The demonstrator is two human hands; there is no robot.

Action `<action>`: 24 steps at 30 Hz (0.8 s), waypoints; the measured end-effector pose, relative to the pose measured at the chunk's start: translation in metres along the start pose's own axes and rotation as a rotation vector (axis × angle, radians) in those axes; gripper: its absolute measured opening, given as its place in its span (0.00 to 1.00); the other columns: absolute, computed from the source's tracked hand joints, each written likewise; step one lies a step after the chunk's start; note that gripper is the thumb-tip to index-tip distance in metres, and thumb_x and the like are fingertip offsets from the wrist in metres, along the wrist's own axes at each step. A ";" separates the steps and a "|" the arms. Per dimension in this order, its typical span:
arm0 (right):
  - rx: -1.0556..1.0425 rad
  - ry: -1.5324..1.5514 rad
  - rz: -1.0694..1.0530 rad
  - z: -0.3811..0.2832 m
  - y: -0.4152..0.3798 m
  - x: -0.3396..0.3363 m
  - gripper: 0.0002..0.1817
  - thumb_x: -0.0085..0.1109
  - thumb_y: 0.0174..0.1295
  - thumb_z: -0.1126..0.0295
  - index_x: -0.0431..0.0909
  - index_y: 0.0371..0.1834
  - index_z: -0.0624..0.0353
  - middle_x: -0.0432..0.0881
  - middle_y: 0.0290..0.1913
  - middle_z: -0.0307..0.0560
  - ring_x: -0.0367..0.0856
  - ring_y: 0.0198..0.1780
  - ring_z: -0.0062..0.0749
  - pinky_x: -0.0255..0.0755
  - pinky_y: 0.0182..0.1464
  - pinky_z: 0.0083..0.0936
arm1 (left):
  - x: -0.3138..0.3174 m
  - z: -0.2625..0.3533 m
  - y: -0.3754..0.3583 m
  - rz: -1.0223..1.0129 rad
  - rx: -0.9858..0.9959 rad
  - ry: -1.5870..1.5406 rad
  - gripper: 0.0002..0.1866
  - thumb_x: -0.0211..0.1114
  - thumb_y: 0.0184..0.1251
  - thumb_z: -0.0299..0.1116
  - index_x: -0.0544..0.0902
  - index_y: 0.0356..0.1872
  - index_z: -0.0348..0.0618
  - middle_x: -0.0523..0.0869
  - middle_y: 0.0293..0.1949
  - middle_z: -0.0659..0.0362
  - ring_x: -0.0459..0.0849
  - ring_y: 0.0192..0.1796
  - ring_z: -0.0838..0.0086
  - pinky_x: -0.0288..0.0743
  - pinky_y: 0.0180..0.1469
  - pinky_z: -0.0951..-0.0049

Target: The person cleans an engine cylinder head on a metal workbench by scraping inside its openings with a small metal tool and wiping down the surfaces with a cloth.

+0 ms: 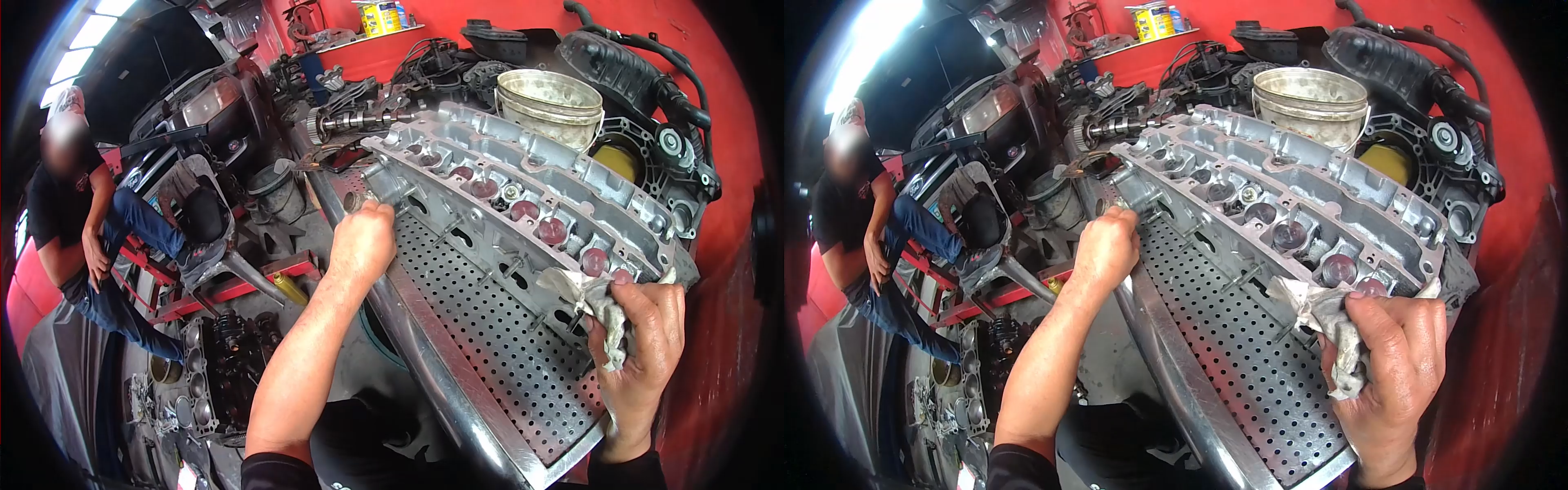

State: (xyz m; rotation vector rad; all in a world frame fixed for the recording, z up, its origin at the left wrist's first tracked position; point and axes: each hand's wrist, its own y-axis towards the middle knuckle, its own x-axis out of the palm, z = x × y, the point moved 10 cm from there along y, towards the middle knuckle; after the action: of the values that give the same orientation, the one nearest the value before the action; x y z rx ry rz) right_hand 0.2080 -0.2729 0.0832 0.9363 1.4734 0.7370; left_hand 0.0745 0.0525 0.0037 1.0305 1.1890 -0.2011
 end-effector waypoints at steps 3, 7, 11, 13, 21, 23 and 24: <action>-0.004 0.007 -0.003 0.000 0.000 0.000 0.23 0.77 0.45 0.76 0.84 0.48 0.61 0.81 0.36 0.49 0.78 0.38 0.45 0.72 0.42 0.38 | -0.011 0.002 -0.002 0.035 -0.002 -0.044 0.06 0.69 0.55 0.22 0.81 0.34 0.37 0.85 0.39 0.45 0.88 0.40 0.45 0.84 0.44 0.49; 0.004 0.000 -0.015 0.000 0.000 0.001 0.24 0.77 0.45 0.76 0.83 0.49 0.61 0.80 0.35 0.49 0.78 0.38 0.44 0.72 0.42 0.38 | -0.005 0.003 -0.003 0.029 0.062 0.004 0.06 0.67 0.55 0.22 0.81 0.34 0.38 0.85 0.38 0.46 0.88 0.40 0.47 0.84 0.43 0.50; -0.004 -0.004 -0.002 0.000 0.001 0.000 0.24 0.76 0.44 0.77 0.83 0.48 0.61 0.80 0.35 0.49 0.78 0.37 0.44 0.72 0.41 0.38 | -0.011 0.005 -0.007 0.069 0.048 -0.041 0.05 0.66 0.55 0.22 0.80 0.33 0.38 0.84 0.38 0.46 0.89 0.39 0.48 0.84 0.42 0.50; -0.005 -0.009 -0.006 0.000 0.001 0.001 0.24 0.76 0.44 0.77 0.83 0.48 0.61 0.80 0.35 0.49 0.78 0.37 0.44 0.72 0.41 0.38 | -0.017 0.011 -0.005 0.082 0.045 -0.041 0.05 0.65 0.56 0.23 0.80 0.33 0.38 0.84 0.38 0.46 0.89 0.39 0.48 0.84 0.42 0.50; -0.011 -0.011 -0.003 -0.001 0.000 0.002 0.25 0.76 0.43 0.79 0.83 0.49 0.61 0.80 0.35 0.49 0.77 0.38 0.44 0.71 0.41 0.37 | -0.009 0.001 -0.007 0.093 0.015 -0.062 0.07 0.68 0.55 0.22 0.82 0.36 0.38 0.84 0.37 0.47 0.88 0.39 0.47 0.83 0.42 0.50; -0.011 -0.009 -0.003 -0.002 -0.001 0.002 0.25 0.76 0.43 0.79 0.83 0.49 0.61 0.80 0.35 0.49 0.77 0.38 0.44 0.71 0.41 0.37 | -0.007 0.003 -0.006 0.078 0.070 -0.010 0.07 0.68 0.56 0.22 0.81 0.35 0.39 0.84 0.37 0.48 0.88 0.40 0.48 0.83 0.42 0.50; -0.004 -0.003 0.007 -0.002 -0.001 0.002 0.25 0.76 0.43 0.79 0.83 0.49 0.61 0.80 0.36 0.49 0.77 0.38 0.44 0.71 0.42 0.37 | -0.005 -0.001 -0.010 0.080 0.058 -0.009 0.07 0.68 0.56 0.22 0.81 0.35 0.39 0.84 0.37 0.48 0.88 0.40 0.48 0.83 0.42 0.50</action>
State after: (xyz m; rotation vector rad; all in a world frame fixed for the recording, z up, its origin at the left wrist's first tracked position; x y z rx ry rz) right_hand 0.2062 -0.2716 0.0822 0.9395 1.4659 0.7438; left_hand 0.0654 0.0463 0.0028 1.1247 1.1375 -0.1784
